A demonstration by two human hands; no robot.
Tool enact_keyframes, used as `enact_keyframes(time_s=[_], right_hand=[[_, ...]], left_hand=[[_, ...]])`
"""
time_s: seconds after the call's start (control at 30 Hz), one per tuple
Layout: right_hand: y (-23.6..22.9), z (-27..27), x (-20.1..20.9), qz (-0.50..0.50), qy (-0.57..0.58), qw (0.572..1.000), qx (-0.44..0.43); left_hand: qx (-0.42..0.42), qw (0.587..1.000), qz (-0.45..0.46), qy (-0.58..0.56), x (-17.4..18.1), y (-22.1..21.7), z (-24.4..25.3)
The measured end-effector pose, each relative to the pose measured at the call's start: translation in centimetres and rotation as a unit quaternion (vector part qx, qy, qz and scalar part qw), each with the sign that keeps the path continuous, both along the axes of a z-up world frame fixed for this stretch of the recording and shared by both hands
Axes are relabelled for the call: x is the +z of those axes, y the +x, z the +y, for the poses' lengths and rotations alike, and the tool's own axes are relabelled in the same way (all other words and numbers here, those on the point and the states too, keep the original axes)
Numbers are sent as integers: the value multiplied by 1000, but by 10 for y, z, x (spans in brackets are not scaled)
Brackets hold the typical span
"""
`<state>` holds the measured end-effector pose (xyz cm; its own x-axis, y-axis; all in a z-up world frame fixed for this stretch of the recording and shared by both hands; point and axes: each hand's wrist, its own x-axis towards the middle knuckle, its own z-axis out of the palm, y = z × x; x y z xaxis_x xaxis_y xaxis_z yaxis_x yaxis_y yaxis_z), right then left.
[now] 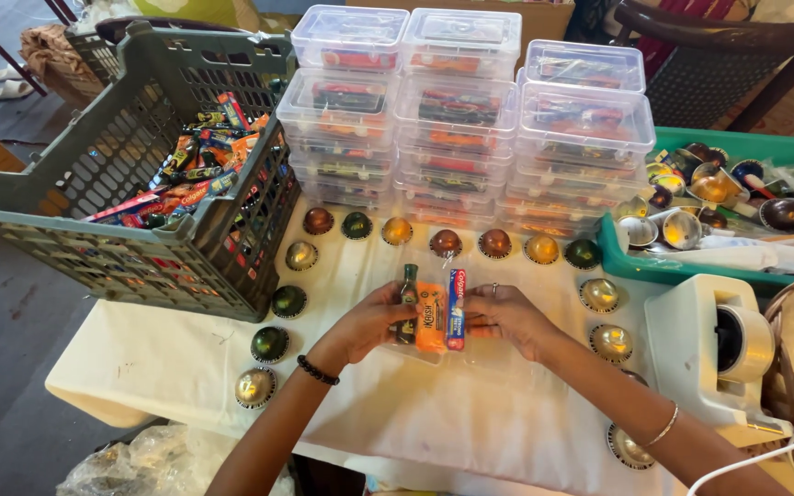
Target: The person packs small candy bars into clear plastic containers. They pick up candies from a green crate, place them into the containers, and then close the lids. The person also handles small metallic domes on the table.
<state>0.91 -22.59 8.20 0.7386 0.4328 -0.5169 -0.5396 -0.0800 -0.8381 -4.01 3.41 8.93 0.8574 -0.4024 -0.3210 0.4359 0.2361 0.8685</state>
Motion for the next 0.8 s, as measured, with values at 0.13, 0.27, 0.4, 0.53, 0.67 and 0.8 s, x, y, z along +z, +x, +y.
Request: enact_keyframes(time_s=[0.13, 0.27, 0.4, 0.53, 0.67, 0.8], right_hand=[[0, 6, -5, -16, -3, 1000, -13], [-3, 14, 2, -47, -52, 997, -16], [-8, 25, 11, -139, -132, 981, -19], [-15, 36, 20, -297, -227, 927, -5], [-30, 45, 49, -376, -297, 877, 25], [-35, 47, 64, -389, -360, 845, 66]], left_hand=[[31, 994, 8, 100, 11, 0, 7], [35, 989, -22, 145, 0, 5, 14], [76, 965, -144, 204, -14, 7, 14], [102, 871, -301, 374, 6, -3, 4], [113, 817, -340, 452, 41, -29, -10], [131, 743, -389, 529, 47, -38, -12]])
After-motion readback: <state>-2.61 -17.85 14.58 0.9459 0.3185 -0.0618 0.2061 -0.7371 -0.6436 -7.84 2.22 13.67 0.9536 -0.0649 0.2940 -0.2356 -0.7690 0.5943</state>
